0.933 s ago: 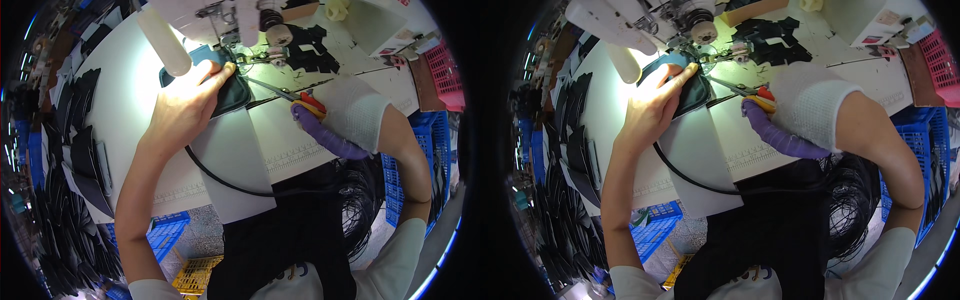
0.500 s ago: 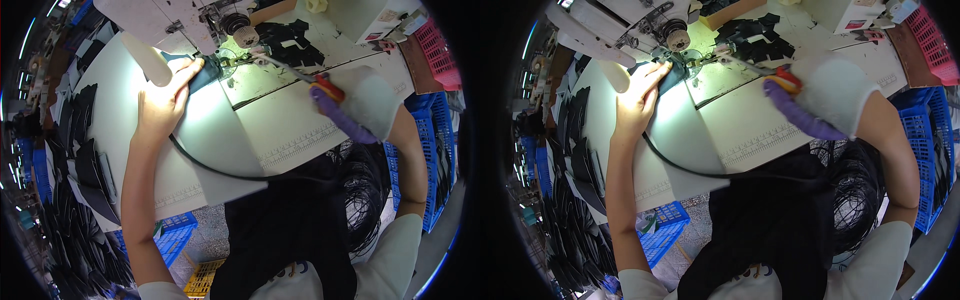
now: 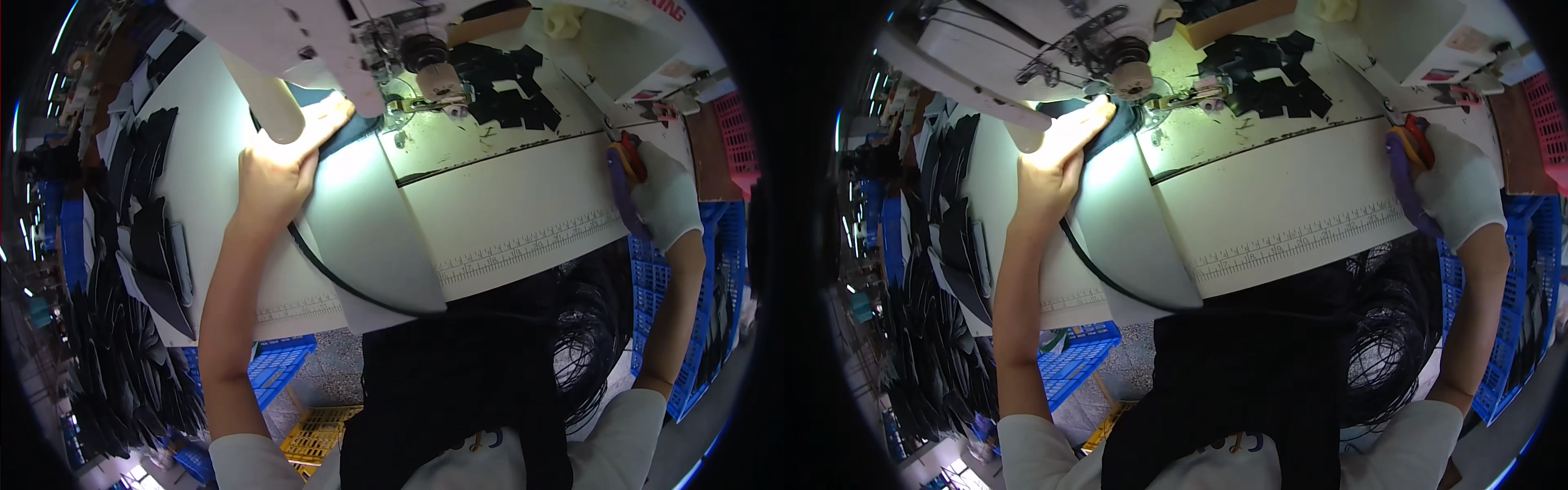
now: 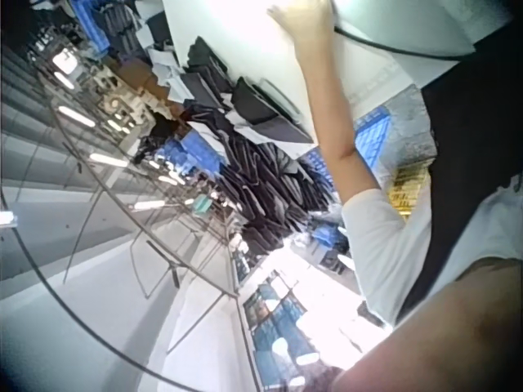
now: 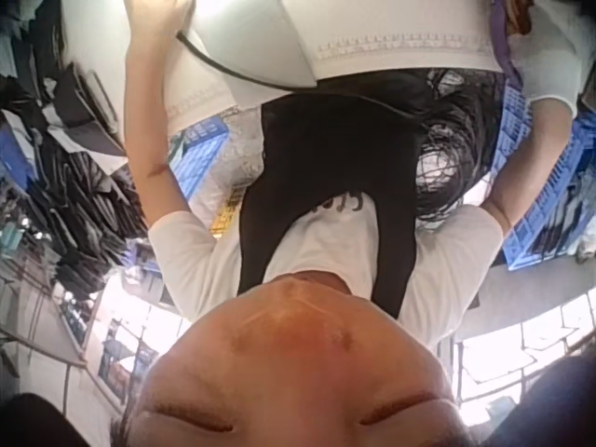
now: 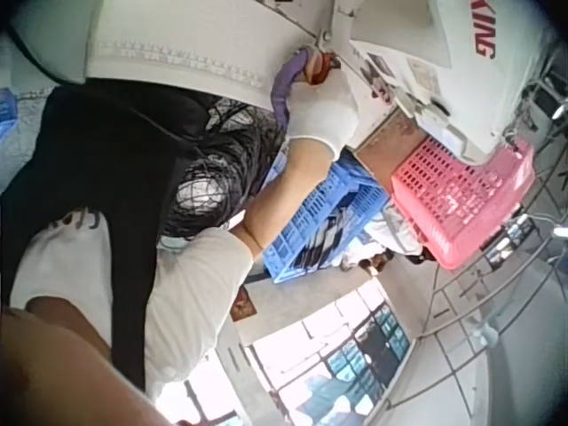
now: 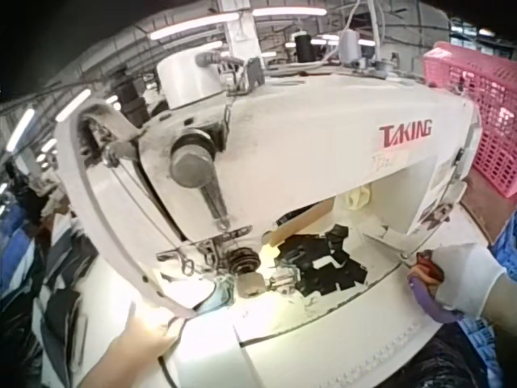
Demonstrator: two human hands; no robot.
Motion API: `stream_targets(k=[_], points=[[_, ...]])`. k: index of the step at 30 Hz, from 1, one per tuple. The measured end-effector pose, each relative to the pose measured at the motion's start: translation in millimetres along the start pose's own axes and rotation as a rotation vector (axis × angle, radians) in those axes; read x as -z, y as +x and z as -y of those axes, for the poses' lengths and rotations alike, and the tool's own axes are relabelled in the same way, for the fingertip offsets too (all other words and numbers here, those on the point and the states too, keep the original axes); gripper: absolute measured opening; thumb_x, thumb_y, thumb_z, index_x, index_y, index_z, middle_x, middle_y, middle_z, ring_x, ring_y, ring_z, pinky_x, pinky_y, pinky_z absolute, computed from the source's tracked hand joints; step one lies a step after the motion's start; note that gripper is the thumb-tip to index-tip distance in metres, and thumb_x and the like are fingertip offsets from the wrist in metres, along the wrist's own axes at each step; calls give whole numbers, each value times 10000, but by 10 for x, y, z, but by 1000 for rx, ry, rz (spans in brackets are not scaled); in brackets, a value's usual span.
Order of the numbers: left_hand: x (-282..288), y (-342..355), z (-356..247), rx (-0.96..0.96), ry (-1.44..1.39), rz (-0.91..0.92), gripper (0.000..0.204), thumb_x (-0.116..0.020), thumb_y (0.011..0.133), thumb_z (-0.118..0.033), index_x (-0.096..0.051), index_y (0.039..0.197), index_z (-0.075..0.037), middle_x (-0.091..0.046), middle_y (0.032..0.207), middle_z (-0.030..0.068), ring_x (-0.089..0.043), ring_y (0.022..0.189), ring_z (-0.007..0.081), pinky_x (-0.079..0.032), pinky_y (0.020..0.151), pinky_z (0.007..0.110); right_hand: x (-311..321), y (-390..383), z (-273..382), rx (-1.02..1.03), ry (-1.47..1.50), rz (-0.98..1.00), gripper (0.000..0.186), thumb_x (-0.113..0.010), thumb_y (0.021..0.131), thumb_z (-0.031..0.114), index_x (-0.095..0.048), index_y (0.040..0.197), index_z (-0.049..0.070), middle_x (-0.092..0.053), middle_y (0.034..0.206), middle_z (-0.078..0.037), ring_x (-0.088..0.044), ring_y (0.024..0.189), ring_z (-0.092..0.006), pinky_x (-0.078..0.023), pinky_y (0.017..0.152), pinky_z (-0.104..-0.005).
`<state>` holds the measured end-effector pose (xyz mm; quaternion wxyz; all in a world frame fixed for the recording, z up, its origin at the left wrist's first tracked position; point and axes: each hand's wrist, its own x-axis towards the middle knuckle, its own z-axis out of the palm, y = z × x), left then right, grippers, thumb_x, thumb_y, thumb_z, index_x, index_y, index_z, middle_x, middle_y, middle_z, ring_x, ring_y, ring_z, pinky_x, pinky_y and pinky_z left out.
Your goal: Sewing together leather components using an industrial sewing machine and trimming threads with scissors.
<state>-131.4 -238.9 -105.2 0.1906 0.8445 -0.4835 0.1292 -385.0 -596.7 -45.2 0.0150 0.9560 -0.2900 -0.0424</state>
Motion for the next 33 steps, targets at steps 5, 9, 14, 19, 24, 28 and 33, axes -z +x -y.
stream_targets(k=[5, 9, 14, 19, 24, 28, 33], points=[[301, -247, -187, -2, -54, 154, 437, -598, 836, 37, -741, 1204, -151, -719, 1254, 19, -670, 849, 181, -531, 785, 260, 30, -1, -12, 64, 95, -288, 297, -720, 823, 132, -669, 1089, 12, -716, 961, -144, -655, 771, -313, -512, 719, -381], [452, -338, -403, 111, -221, 128, 384, -573, 867, 53, -742, 1174, -104, -723, 1237, 54, -635, 780, 151, -519, 733, 236, 123, -172, 353, 313, 317, -535, 293, -668, 846, 87, -691, 1139, 86, -700, 1004, -71, -648, 788, -252, -511, 744, -333], [550, -387, -845, 397, -876, -137, 293, -554, 909, 41, -733, 1127, -40, -729, 1194, 99, -578, 705, 115, -492, 673, 215, -106, -448, 1430, 1269, 457, -183, 361, -581, 904, 169, -614, 1262, 205, -621, 834, -53, -630, 716, -221, -467, 522, -338], [584, -492, -962, 825, -1312, -39, 236, -549, 943, -5, -725, 1100, -10, -722, 1175, 120, -610, 782, 136, -500, 720, 229, -419, -564, 2051, 1534, 760, -430, 234, -563, 918, 235, -610, 1145, 204, -546, 797, -38, -567, 629, -186, -436, 480, -330], [528, -460, -661, 662, -900, -27, 256, -594, 959, -109, -703, 1176, -28, -663, 1277, 117, -632, 1054, 235, -501, 903, 329, -244, -598, 1491, 1343, 659, -389, 248, -686, 866, 345, -661, 1002, 139, -553, 808, -10, -562, 601, -168, -419, 496, -287], [426, -395, -478, 248, -288, 16, 334, -619, 971, -212, -674, 1251, -38, -598, 1371, 122, -544, 1271, 304, -440, 1037, 414, -191, -671, 1131, 1163, 607, -397, 229, -724, 846, 346, -655, 919, 139, -592, 857, 2, -568, 606, -170, -429, 509, -292], [331, -440, -439, 89, -140, 239, 474, -640, 959, -334, -621, 1343, -57, -514, 1454, 116, -429, 1368, 327, -356, 1096, 459, -261, -756, 1075, 1028, 570, -359, 171, -722, 848, 306, -667, 913, 158, -624, 917, 7, -572, 621, -173, -447, 521, -293]])
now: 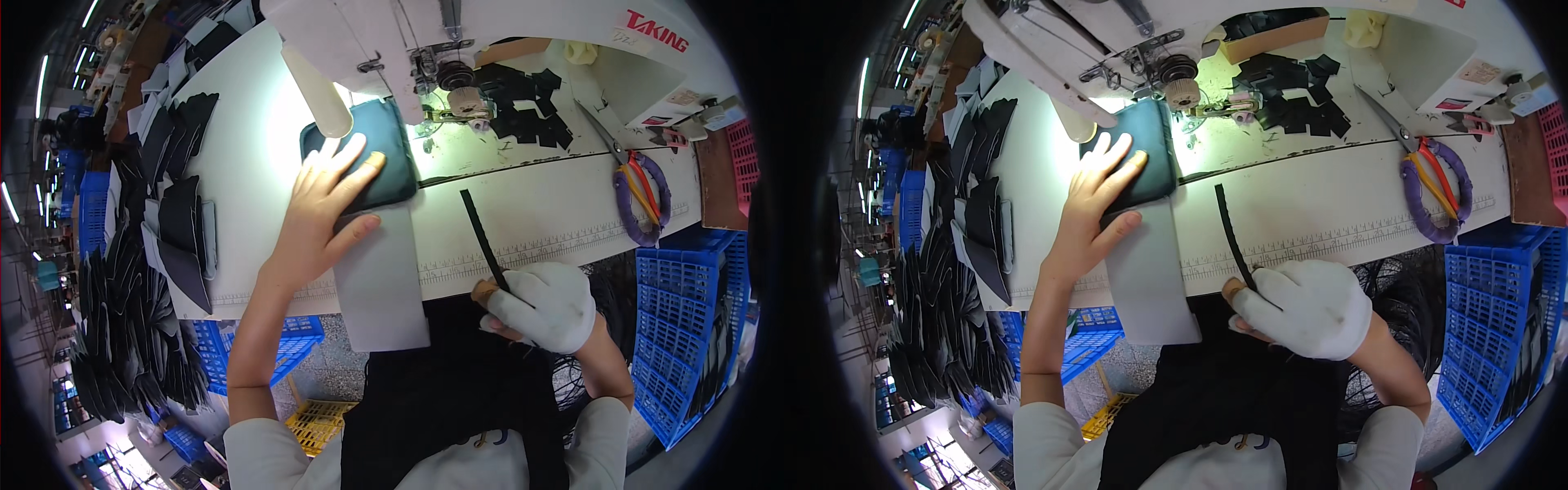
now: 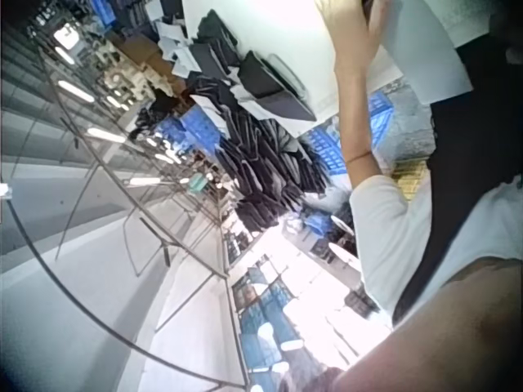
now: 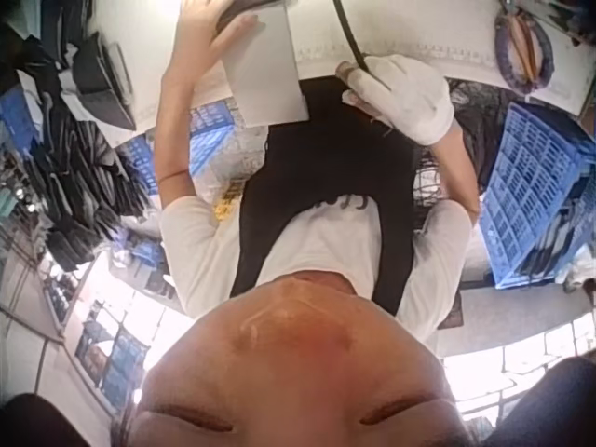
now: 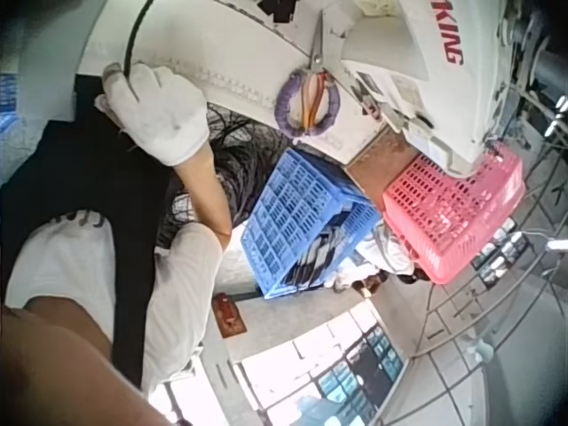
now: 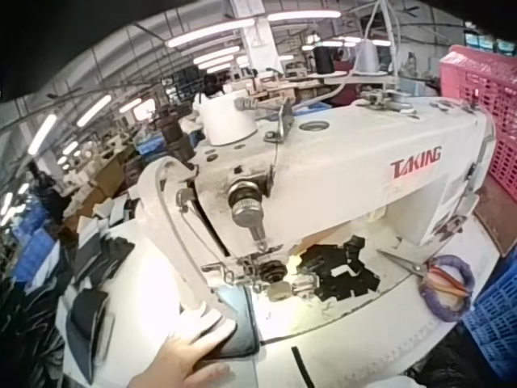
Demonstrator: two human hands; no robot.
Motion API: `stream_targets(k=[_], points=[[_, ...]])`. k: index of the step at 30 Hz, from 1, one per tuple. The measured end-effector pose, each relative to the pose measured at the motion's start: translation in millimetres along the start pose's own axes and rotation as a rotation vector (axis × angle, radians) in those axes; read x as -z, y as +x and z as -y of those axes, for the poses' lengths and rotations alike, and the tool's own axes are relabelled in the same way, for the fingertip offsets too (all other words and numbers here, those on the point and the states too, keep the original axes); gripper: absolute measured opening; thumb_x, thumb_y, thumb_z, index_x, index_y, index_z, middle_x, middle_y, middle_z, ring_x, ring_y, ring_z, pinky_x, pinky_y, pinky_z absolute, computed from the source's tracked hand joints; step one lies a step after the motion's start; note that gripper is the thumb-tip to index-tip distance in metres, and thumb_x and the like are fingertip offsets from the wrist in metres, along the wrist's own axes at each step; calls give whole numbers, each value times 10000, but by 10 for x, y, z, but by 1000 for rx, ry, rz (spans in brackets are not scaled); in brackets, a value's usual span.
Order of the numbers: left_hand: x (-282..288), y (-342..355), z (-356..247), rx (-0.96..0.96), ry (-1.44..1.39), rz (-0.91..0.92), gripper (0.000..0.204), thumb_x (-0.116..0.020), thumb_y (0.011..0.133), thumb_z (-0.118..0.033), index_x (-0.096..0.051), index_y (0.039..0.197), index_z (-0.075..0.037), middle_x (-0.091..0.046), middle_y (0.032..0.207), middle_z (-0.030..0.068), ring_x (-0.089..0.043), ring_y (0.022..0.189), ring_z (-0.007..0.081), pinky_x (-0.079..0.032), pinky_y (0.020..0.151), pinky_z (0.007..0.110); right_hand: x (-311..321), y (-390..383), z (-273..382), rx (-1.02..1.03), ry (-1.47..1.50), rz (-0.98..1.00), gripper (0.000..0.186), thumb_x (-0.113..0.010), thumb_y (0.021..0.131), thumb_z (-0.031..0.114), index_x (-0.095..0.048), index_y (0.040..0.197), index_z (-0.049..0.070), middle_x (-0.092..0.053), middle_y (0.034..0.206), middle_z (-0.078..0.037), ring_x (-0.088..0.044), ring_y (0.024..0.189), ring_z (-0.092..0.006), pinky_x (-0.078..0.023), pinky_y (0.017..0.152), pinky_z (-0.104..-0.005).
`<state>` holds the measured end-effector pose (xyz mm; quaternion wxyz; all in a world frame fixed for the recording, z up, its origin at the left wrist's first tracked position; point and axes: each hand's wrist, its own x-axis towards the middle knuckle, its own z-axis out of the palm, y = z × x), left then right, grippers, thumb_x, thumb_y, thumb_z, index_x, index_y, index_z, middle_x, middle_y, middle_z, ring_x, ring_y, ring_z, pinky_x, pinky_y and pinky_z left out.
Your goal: Sewing together leather components using an industrial sewing machine and trimming threads with scissors.
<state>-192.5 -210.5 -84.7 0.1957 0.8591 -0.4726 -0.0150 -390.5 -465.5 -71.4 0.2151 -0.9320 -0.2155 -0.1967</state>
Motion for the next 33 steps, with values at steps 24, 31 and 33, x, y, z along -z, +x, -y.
stream_targets(k=[24, 31, 33], points=[[-226, 590, 158, -65, 49, -349, 252, -600, 964, -206, -652, 1009, 36, -618, 724, 107, -540, 629, 202, -465, 625, 328, -353, 203, 423, -239, 8, -60, 414, -700, 788, 82, -656, 1200, 83, -647, 1169, -43, -628, 829, -206, -513, 694, -290], [-129, 467, 345, 284, -295, -198, 341, -616, 969, -213, -639, 1185, 51, -683, 964, 156, -603, 797, 215, -503, 764, 323, -655, 617, 293, -170, 82, -108, 409, -709, 767, 65, -677, 1175, 72, -654, 1235, -63, -637, 880, -226, -516, 738, -309], [-46, 476, 386, 355, -480, -205, 376, -618, 970, -214, -610, 1225, 63, -681, 1034, 142, -603, 831, 196, -513, 774, 303, -687, 620, 301, -189, 79, -71, 395, -706, 753, 60, -677, 1147, 66, -657, 1232, -73, -630, 890, -253, -513, 775, -333]])
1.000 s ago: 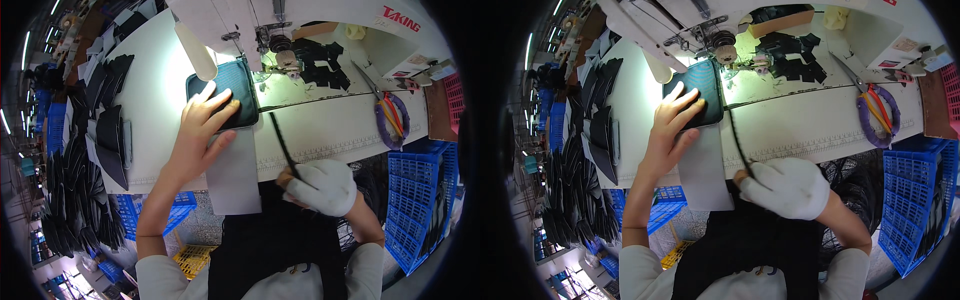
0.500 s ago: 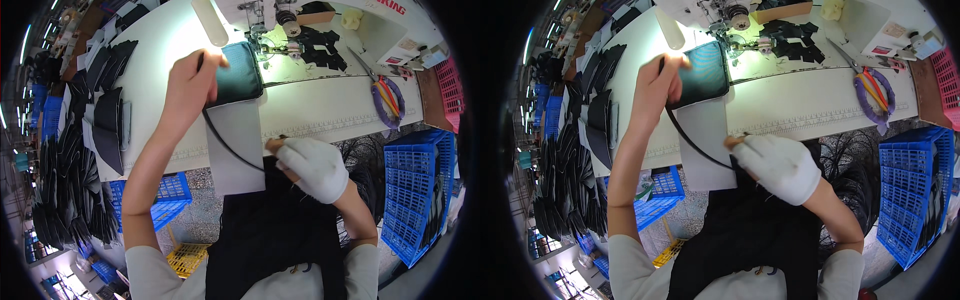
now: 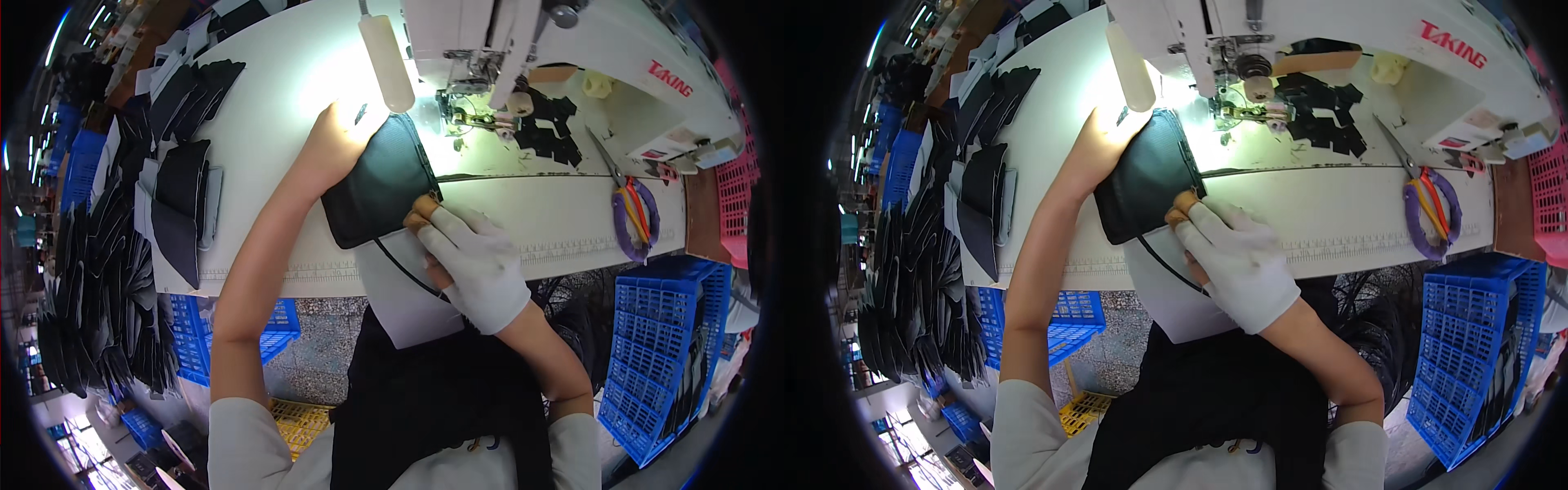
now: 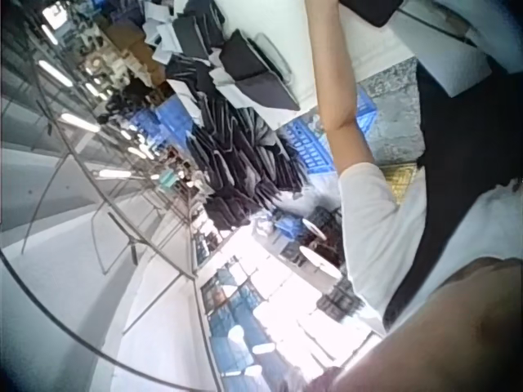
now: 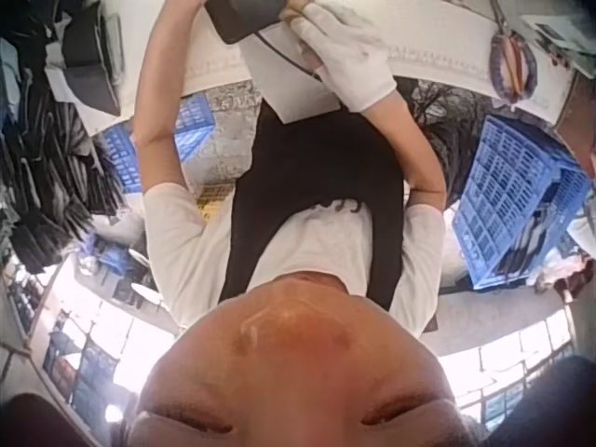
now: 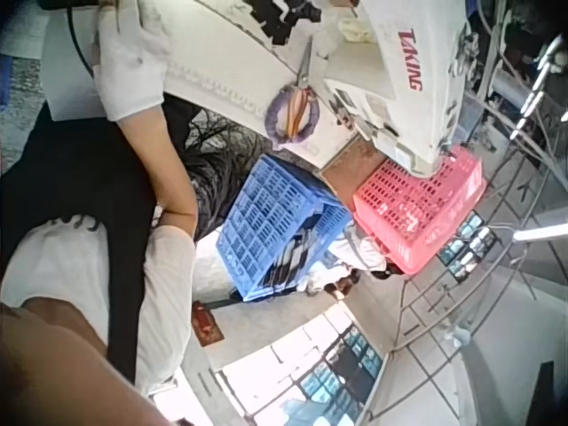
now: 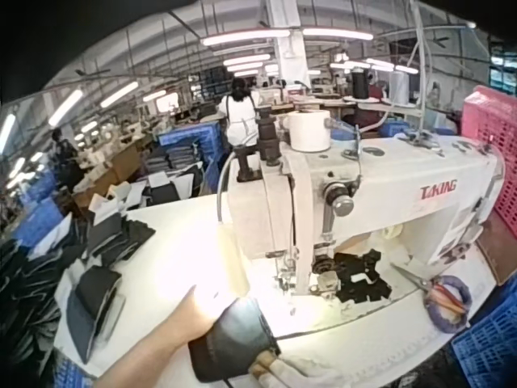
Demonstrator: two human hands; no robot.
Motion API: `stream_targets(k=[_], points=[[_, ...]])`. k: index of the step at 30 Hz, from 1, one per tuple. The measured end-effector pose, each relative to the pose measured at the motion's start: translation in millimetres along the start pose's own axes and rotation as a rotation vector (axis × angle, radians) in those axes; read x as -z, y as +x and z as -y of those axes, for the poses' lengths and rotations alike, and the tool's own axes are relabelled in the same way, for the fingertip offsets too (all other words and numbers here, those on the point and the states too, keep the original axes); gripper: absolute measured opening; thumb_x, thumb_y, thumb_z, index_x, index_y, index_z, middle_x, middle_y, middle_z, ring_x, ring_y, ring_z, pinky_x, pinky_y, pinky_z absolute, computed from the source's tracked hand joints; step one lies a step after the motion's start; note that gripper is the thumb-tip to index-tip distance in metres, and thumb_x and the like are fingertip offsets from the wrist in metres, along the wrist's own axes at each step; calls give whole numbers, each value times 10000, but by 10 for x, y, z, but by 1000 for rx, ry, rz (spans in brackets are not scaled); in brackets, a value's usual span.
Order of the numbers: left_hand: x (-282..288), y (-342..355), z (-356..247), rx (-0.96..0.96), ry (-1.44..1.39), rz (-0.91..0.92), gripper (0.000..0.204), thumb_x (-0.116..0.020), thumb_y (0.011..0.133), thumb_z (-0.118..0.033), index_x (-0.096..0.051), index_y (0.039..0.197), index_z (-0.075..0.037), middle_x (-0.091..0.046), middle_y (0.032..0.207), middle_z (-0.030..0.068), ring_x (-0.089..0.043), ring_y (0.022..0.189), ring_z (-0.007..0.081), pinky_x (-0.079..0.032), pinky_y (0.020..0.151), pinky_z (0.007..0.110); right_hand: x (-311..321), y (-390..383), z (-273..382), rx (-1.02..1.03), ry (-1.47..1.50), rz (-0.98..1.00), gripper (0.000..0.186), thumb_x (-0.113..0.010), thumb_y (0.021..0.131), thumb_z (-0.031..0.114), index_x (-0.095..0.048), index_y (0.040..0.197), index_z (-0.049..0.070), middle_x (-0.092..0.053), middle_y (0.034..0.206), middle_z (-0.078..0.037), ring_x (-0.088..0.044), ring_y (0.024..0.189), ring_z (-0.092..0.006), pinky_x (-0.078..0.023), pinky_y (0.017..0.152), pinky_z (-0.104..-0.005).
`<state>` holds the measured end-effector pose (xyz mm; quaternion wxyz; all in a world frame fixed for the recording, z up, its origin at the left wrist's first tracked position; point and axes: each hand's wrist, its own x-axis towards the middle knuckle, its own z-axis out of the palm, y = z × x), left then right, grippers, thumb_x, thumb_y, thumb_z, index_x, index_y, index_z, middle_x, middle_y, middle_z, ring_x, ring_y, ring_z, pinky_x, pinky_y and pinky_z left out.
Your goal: Sewing together leather components using an industrial sewing machine and trimming threads with scissors.
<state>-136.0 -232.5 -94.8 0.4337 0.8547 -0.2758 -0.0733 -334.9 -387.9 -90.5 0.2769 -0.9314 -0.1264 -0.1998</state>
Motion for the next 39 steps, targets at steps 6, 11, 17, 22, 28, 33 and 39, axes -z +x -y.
stream_targets(k=[6, 11, 17, 22, 28, 33, 39], points=[[32, 40, -218, 128, -220, 29, 336, -601, 978, -187, -631, 1220, 45, -689, 1060, 137, -629, 932, 193, -501, 857, 310, -14, -11, -23, -5, 9, 27, 392, -702, 743, 59, -677, 1133, 64, -655, 1244, -83, -634, 920, -274, -510, 791, -344], [-34, 69, -277, 161, -466, 10, 319, -620, 959, -168, -638, 1194, 47, -692, 1073, 126, -623, 913, 168, -504, 827, 279, -27, 3, -26, 14, -46, 62, 412, -715, 778, 105, -679, 1188, 79, -645, 1273, -66, -632, 932, -252, -518, 791, -337], [109, 85, -211, 185, -429, 36, 296, -647, 937, -149, -640, 1162, 44, -690, 1071, 130, -611, 876, 155, -500, 789, 263, -24, -17, -11, -41, -65, 124, 409, -714, 775, 117, -680, 1181, 89, -648, 1215, -68, -626, 915, -257, -517, 792, -351], [249, 81, -131, 246, -79, 316, 345, -627, 962, -186, -608, 1199, 64, -671, 1049, 119, -586, 870, 120, -496, 763, 244, -39, 18, -15, -26, -77, 111, 427, -717, 767, 125, -674, 1190, 95, -646, 1161, -63, -627, 921, -259, -513, 789, -350], [-47, 40, 54, -49, 86, -92, 197, -605, 951, -100, -609, 1079, 50, -621, 819, 79, -579, 721, 154, -500, 704, 297, 13, -113, -27, -11, -21, 66, 403, -747, 755, 136, -664, 1146, 86, -639, 1164, -81, -622, 923, -260, -508, 794, -352], [73, 12, -176, -114, -270, -404, 232, -471, 1035, -115, -602, 1148, 39, -493, 630, 33, -506, 570, 165, -461, 562, 311, 228, -648, 24, -133, 86, 77, 403, -781, 735, 158, -652, 1106, 72, -627, 1161, -104, -620, 932, -278, -507, 814, -364], [596, -1205, -432, 156, -1297, -383, 238, -414, 1104, -205, -566, 1182, -40, -293, 560, -100, -211, 394, -12, -141, 361, 177, 145, -1476, -118, -455, -79, 31, 417, -804, 724, 196, -646, 1084, 58, -614, 1175, -134, -616, 963, -314, -504, 842, -384]])
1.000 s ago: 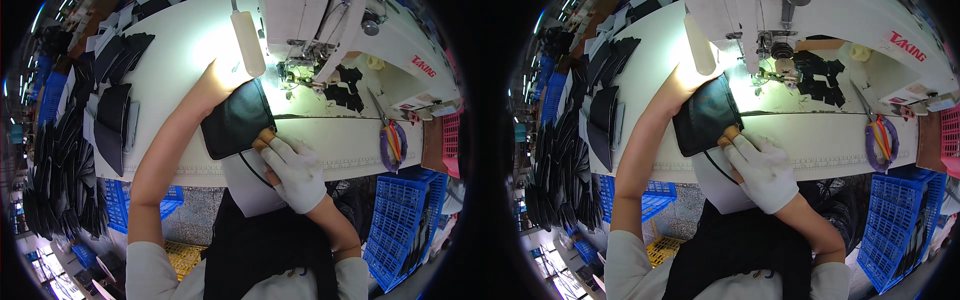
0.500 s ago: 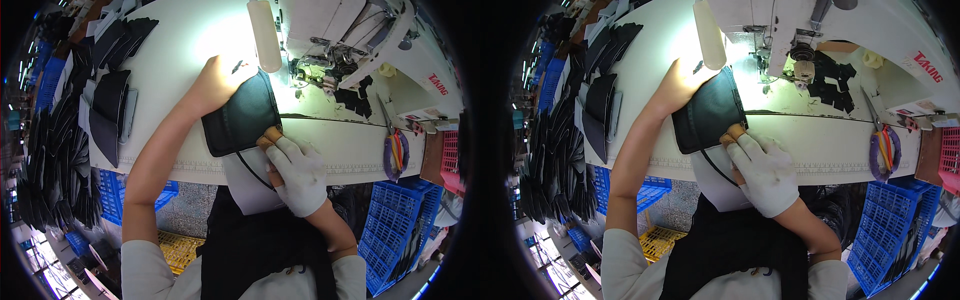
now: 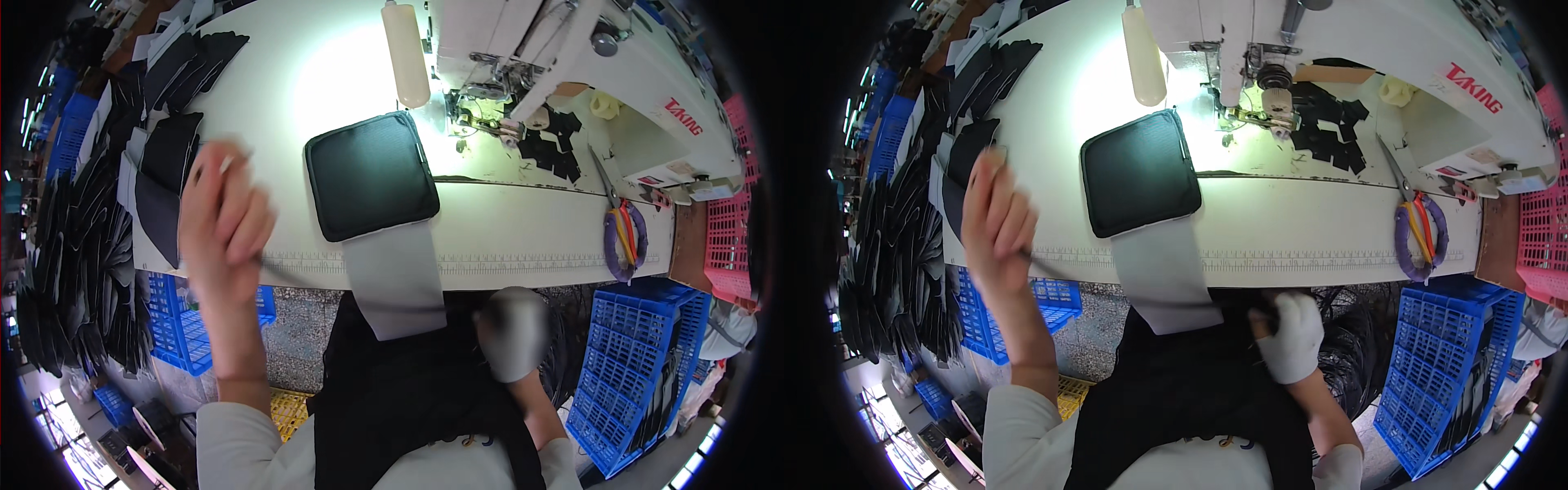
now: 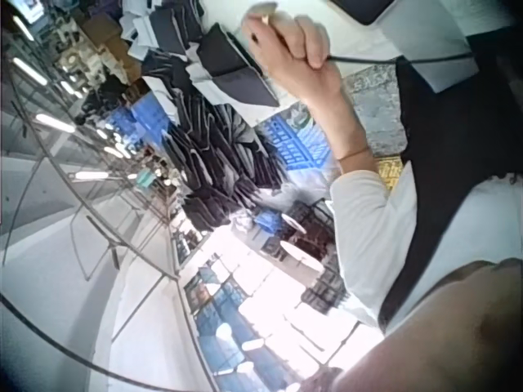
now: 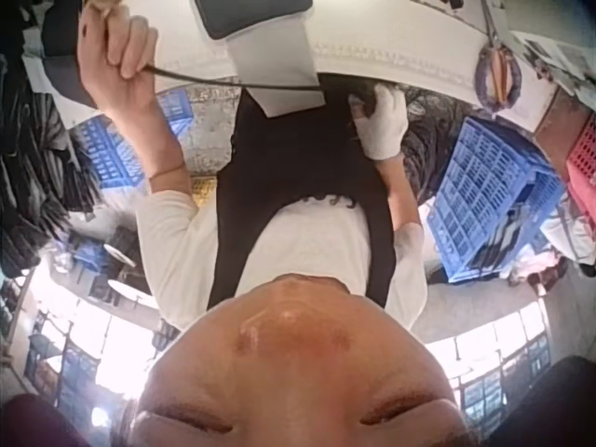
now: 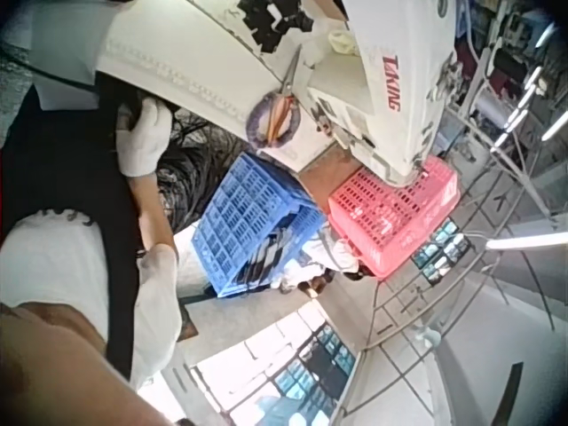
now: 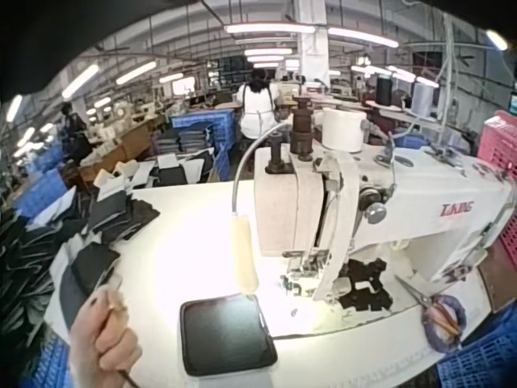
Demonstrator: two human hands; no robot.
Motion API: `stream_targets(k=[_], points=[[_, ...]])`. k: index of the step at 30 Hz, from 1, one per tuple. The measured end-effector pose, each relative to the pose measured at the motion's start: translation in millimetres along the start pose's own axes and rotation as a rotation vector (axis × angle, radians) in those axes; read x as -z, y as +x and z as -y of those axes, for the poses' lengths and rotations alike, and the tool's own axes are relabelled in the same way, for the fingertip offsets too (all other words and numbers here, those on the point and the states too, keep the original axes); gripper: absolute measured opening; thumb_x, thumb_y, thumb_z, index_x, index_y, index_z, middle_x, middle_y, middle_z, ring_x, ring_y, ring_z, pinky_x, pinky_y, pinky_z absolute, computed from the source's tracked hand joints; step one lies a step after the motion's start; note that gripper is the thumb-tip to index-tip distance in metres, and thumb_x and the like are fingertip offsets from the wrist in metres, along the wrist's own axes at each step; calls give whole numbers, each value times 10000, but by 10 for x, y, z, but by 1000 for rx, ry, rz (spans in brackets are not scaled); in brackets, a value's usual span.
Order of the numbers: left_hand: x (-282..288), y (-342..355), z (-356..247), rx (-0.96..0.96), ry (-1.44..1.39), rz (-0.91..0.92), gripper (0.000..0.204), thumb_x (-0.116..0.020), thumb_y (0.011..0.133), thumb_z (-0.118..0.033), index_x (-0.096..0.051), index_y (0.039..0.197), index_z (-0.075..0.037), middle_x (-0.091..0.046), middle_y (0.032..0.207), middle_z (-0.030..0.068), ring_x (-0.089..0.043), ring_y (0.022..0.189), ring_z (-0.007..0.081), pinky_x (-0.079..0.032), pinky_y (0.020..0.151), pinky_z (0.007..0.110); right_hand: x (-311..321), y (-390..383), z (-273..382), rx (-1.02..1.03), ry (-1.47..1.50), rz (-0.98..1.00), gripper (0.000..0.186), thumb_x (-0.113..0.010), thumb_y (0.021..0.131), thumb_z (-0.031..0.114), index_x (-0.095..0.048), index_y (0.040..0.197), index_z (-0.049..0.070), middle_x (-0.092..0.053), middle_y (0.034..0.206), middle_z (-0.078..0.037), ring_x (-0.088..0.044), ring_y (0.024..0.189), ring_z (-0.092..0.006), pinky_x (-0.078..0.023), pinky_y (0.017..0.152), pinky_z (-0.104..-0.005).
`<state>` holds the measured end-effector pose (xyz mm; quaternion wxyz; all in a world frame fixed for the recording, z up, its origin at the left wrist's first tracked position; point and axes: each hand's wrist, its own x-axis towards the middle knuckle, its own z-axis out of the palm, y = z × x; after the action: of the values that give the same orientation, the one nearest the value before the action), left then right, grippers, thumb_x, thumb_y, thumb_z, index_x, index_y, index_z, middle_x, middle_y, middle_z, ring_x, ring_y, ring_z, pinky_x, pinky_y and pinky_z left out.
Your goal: Sewing together leather components using an industrial sewing machine and trimming threads with scissors.
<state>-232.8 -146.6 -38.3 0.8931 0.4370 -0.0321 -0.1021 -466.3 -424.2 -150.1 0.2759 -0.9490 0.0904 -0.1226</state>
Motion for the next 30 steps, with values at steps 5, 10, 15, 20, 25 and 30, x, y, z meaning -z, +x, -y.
stream_targets(k=[5, 10, 15, 20, 25, 30], points=[[886, -955, -593, -34, 10, -51, 218, -374, 1115, -186, -519, 1225, -66, -271, 540, -93, -185, 384, -21, -126, 356, 182, -290, -250, -534, -61, -172, 54, 394, -795, 718, 175, -653, 1065, 56, -605, 1208, -157, -610, 1028, -348, -507, 868, -409], [1821, -1730, -728, -60, 1025, -490, 324, -512, 1032, -160, -517, 1334, -44, -522, 868, 53, -489, 720, 156, -415, 633, 285, -203, -303, -720, 166, -93, 232, 356, -771, 729, 145, -663, 1059, 69, -607, 1212, -151, -595, 1076, -359, -508, 888, -440], [1658, -1706, -478, 122, 2407, -912, 498, -620, 921, -109, -524, 1406, -45, -599, 1313, 179, -561, 1204, 323, -457, 1018, 421, -63, -345, -704, 302, 21, 318, 310, -737, 785, 156, -663, 1075, 80, -628, 1210, -108, -599, 1066, -331, -501, 892, -434], [382, -945, -79, -272, 1560, -42, 294, -610, 894, 5, -694, 1176, 13, -692, 1162, 141, -657, 1049, 274, -495, 953, 360, -133, -375, -548, 280, -4, 422, 256, -717, 822, 163, -663, 1058, 82, -648, 1219, -69, -629, 1023, -293, -504, 859, -393], [-339, 100, 520, -519, 1653, 329, 360, -670, 922, -147, -617, 1249, -3, -633, 1180, 154, -593, 1111, 319, -468, 969, 392, 48, -134, -161, 268, 1, 449, 219, -717, 815, 142, -669, 1023, 93, -670, 1207, -52, -664, 969, -271, -516, 802, -364], [-338, 547, 954, -488, 1732, 335, 454, -729, 877, -227, -601, 1214, 50, -600, 1146, 195, -534, 1137, 366, -440, 994, 438, 706, 207, -214, 343, -26, 104, 255, -700, 741, 24, -670, 991, 66, -718, 1120, -60, -687, 863, -277, -525, 731, -357]])
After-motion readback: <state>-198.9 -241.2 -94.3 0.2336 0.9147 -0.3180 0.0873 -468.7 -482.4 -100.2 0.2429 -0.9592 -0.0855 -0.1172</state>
